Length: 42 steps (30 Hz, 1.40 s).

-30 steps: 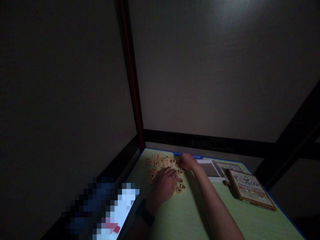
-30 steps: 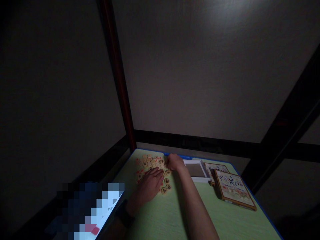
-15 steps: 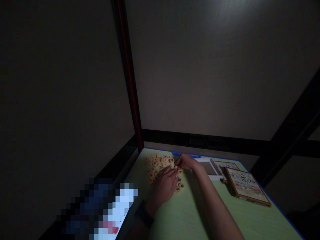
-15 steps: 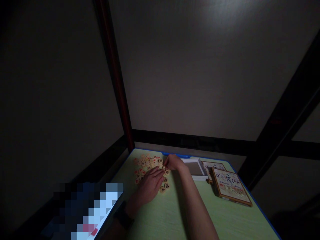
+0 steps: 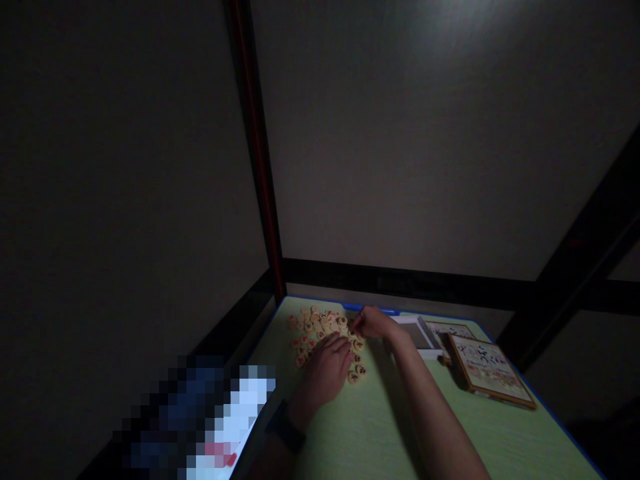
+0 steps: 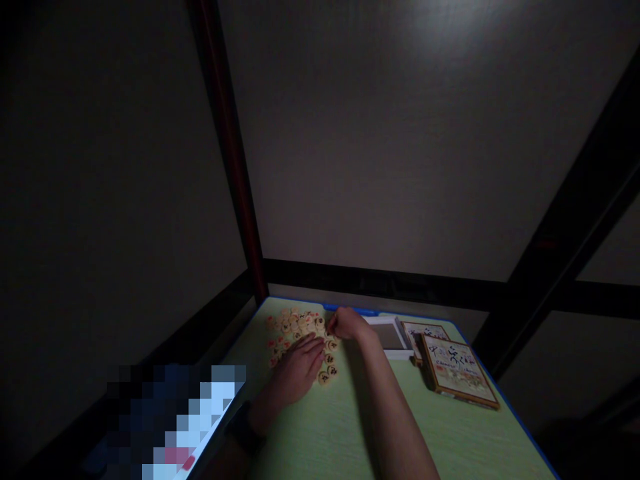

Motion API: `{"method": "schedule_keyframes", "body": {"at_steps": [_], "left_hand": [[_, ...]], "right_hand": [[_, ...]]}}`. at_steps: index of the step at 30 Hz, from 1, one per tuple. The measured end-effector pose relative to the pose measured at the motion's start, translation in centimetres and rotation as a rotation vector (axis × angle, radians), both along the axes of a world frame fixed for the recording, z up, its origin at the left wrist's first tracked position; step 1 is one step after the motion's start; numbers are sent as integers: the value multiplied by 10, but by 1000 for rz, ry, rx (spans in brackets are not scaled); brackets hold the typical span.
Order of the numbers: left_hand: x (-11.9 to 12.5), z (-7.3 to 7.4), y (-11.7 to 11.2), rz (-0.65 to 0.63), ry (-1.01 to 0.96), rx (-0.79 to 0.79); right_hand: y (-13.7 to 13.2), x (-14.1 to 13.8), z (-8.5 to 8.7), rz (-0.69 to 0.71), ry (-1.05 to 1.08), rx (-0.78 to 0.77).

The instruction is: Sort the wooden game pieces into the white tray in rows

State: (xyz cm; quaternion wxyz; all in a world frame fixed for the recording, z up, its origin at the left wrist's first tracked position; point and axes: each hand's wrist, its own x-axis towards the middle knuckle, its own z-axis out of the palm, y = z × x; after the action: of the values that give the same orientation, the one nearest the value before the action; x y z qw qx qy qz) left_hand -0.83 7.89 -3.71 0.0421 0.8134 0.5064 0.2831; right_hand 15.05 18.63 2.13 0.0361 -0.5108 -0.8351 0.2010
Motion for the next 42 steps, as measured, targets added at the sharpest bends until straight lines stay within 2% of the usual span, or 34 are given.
{"method": "schedule_keyframes", "body": {"at_steps": [4,12,23,27,29,35,42], "left_hand": [[-3,0,3,-6,33,5],[-2,-2,-1,-28,45,30],[-1,-4,-5,-43,24,140],[-2,-2,-5,-42,10,123],[-4,1,-4,-19,4,111],[-8,8,-3,174,48,100],[-9,15,-5,287,135,138]], "right_hand": [[-12,4,1,43,-63,38],[-31,2,-8,112,-167,102],[-44,24,-4,81,-170,107],[-45,26,-4,86,-153,119],[-45,25,-2,81,-154,133],[-41,4,-2,75,-175,181],[-37,-8,-9,85,-227,156]]}}
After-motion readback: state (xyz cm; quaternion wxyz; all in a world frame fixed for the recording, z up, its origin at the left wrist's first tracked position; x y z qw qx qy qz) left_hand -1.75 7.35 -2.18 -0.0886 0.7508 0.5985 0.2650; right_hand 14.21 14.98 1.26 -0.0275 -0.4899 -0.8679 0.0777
